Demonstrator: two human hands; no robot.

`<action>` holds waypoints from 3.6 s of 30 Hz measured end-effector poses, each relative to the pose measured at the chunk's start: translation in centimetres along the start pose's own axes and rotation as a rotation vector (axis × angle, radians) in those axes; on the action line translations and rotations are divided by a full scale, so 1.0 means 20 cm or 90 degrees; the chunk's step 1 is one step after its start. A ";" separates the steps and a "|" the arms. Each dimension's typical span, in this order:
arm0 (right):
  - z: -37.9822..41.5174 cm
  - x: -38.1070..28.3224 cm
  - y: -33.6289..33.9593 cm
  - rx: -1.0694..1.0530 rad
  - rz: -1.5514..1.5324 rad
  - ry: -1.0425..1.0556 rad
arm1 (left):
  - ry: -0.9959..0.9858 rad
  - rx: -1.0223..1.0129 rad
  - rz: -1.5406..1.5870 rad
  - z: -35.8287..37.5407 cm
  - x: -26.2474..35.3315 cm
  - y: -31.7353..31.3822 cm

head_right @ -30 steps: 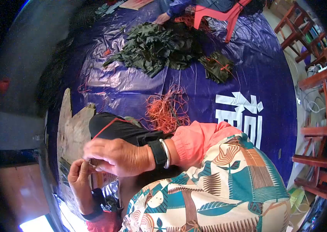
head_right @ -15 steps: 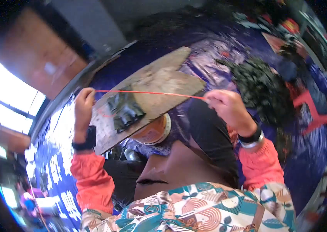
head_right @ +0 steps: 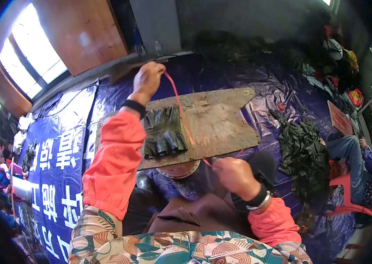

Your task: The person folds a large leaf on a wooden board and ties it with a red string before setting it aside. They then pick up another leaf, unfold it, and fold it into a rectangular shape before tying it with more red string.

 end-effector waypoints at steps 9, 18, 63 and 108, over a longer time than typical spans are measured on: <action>0.06 0.21 -0.35 -0.093 0.093 -0.145 | 0.098 -0.214 -0.057 0.23 0.04 -0.47; 0.19 0.17 -0.46 -0.099 0.077 -0.078 | 0.309 -0.265 0.036 0.70 -0.38 0.05; -0.85 0.39 -0.73 -0.095 0.014 -0.339 | 0.644 -0.404 0.528 0.97 -0.39 -0.03; -0.16 0.27 -0.41 -0.069 0.057 0.248 | 0.523 -0.417 0.518 0.73 0.05 -0.26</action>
Point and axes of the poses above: each hand's wrist, its own z-axis away from the middle knuckle, its own y-axis out of the back of the hand, x = y × z, the point moved 4 cm from there along -z, towards the middle knuckle, and after that the axes turned 9 degrees about y, right-handed, at the moved point
